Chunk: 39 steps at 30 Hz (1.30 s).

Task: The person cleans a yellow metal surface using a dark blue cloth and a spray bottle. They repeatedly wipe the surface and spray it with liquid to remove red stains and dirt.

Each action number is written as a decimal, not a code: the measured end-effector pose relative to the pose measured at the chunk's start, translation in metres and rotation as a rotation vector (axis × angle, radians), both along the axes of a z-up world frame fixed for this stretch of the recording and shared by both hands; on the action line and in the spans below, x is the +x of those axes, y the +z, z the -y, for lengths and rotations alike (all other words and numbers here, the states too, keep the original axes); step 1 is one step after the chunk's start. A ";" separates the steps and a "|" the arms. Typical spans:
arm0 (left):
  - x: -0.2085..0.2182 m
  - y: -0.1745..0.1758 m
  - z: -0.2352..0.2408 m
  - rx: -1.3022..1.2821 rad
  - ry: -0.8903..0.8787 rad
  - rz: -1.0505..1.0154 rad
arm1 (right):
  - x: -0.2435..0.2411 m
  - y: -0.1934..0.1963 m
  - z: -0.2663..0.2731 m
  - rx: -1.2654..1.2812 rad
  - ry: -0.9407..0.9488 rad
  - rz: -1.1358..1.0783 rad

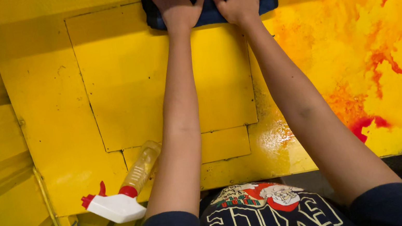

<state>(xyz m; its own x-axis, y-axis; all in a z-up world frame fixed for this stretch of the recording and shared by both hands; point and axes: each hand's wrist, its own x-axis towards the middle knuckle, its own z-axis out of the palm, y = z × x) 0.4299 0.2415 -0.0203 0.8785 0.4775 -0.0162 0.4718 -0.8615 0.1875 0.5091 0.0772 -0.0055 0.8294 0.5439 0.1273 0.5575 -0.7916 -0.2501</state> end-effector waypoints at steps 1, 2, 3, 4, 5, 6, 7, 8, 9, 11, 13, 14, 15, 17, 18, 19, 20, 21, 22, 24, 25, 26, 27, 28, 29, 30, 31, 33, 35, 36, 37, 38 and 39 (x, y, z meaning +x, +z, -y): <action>-0.008 -0.003 0.005 0.004 -0.008 0.053 | -0.008 0.001 0.006 -0.008 0.002 -0.018; -0.017 -0.005 0.009 0.013 -0.014 0.109 | -0.017 0.004 0.010 -0.010 0.005 -0.032; -0.023 -0.006 0.012 0.021 -0.021 0.165 | -0.026 0.007 0.014 -0.013 0.008 -0.047; -0.032 -0.008 0.016 0.029 -0.021 0.181 | -0.037 0.010 0.019 -0.007 0.010 -0.042; -0.045 -0.010 0.023 0.037 -0.020 0.197 | -0.048 0.013 0.024 -0.001 0.011 -0.037; -0.058 -0.011 0.030 0.044 -0.018 0.211 | -0.060 0.015 0.031 0.004 0.014 -0.035; -0.069 -0.013 0.038 0.080 -0.021 0.299 | -0.072 0.017 0.038 0.007 0.015 -0.032; -0.082 -0.013 0.046 0.121 -0.025 0.387 | -0.084 0.019 0.044 0.013 0.015 -0.028; -0.094 -0.013 0.053 0.161 -0.030 0.476 | -0.097 0.021 0.051 0.019 0.016 -0.024; -0.119 -0.011 0.067 0.141 -0.035 0.449 | -0.123 0.024 0.065 0.035 0.021 -0.023; -0.144 -0.006 0.083 0.105 -0.045 0.400 | -0.147 0.027 0.081 0.044 0.023 -0.025; -0.159 -0.004 0.092 0.079 -0.046 0.358 | -0.160 0.027 0.089 0.043 0.028 -0.032; -0.173 -0.001 0.100 0.053 -0.047 0.317 | -0.174 0.028 0.096 0.041 0.032 -0.039; -0.202 0.006 0.117 0.042 -0.059 0.320 | -0.204 0.031 0.114 0.076 0.040 -0.026; -0.217 0.009 0.126 0.035 -0.068 0.317 | -0.220 0.031 0.123 0.092 0.041 -0.024; -0.232 0.013 0.135 0.027 -0.071 0.309 | -0.234 0.032 0.131 0.089 0.036 -0.033; -0.248 0.016 0.144 0.017 -0.072 0.301 | -0.249 0.033 0.140 0.083 0.032 -0.041; -0.264 0.019 0.154 0.007 -0.074 0.293 | -0.264 0.034 0.149 0.077 0.028 -0.049; -0.279 0.023 0.162 -0.018 -0.081 0.279 | -0.279 0.035 0.158 0.072 0.032 -0.060; -0.310 0.029 0.178 -0.067 -0.097 0.254 | -0.308 0.037 0.175 0.064 0.038 -0.079; -0.325 0.032 0.186 -0.082 -0.103 0.245 | -0.322 0.037 0.184 0.057 0.036 -0.081; -0.340 0.035 0.194 -0.096 -0.108 0.234 | -0.337 0.038 0.192 0.051 0.035 -0.084; -0.355 0.037 0.201 -0.111 -0.113 0.224 | -0.350 0.038 0.199 0.045 0.035 -0.087; -0.370 0.039 0.208 -0.126 -0.124 0.213 | -0.363 0.038 0.207 0.044 0.038 -0.102; -0.385 0.040 0.214 -0.142 -0.136 0.201 | -0.376 0.038 0.215 0.042 0.042 -0.117; -0.398 0.041 0.220 -0.156 -0.149 0.191 | -0.387 0.038 0.222 0.041 0.045 -0.131; -0.411 0.042 0.225 -0.169 -0.163 0.166 | -0.398 0.037 0.229 0.042 0.047 -0.132; -0.435 0.043 0.233 -0.195 -0.189 0.113 | -0.416 0.036 0.240 0.042 0.054 -0.139; -0.452 0.043 0.237 -0.206 -0.231 0.088 | -0.429 0.035 0.248 0.043 0.059 -0.139; -0.453 0.042 0.236 -0.209 -0.251 0.079 | -0.430 0.034 0.249 0.045 0.064 -0.136; -0.453 0.041 0.235 -0.200 -0.244 0.085 | -0.429 0.032 0.248 0.044 0.061 -0.125; -0.453 0.040 0.237 -0.194 -0.236 0.089 | -0.430 0.031 0.247 0.040 0.057 -0.116; -0.452 0.039 0.237 -0.188 -0.229 0.093 | -0.429 0.030 0.246 0.035 0.054 -0.108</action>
